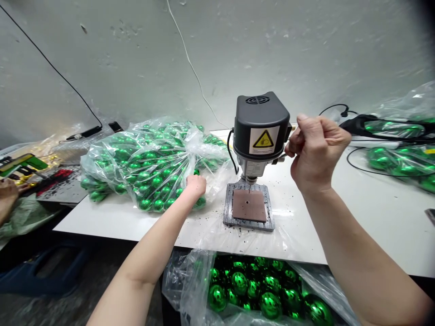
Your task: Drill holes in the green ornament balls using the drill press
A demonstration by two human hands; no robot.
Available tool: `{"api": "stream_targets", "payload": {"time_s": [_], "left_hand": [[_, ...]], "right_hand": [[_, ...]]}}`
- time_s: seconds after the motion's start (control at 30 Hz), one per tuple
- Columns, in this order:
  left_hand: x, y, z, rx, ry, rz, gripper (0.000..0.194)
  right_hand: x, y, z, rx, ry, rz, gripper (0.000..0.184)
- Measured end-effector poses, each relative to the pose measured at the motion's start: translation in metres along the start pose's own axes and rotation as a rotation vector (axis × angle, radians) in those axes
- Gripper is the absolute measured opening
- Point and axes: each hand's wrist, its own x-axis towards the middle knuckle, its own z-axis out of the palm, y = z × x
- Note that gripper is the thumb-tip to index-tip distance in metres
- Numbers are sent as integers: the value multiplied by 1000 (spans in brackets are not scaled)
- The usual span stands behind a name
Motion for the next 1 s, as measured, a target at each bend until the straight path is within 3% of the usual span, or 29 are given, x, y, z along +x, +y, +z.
{"api": "stream_targets", "payload": {"time_s": [0.13,0.3,0.47,0.57,0.63,0.73,0.83,1.0], "left_hand": [[6,-1,4,304,-109,-156,23],[9,9,4,524,-226,-229,30],[-4,23,-6,584,-293,-186,30],[-15,26,-13,555,-255,-90,43],[-22,24,-13,371,-169,8,49],[-32,20,-6,-231,42,117,51],[-46,23,2,-695,155,129,53],[-68,36,-2,-892,389,209,52]], "right_hand": [[0,1,0,7,7,3,44],[0,0,-1,-26,-13,-5,46],[1,2,-3,-43,-32,-27,44],[1,4,-3,-45,-44,-38,43],[1,4,-4,-48,-47,-44,44],[1,4,-4,-57,-46,-48,46],[1,4,-4,-44,-41,-45,46],[2,4,-3,-14,-33,-35,46]]}}
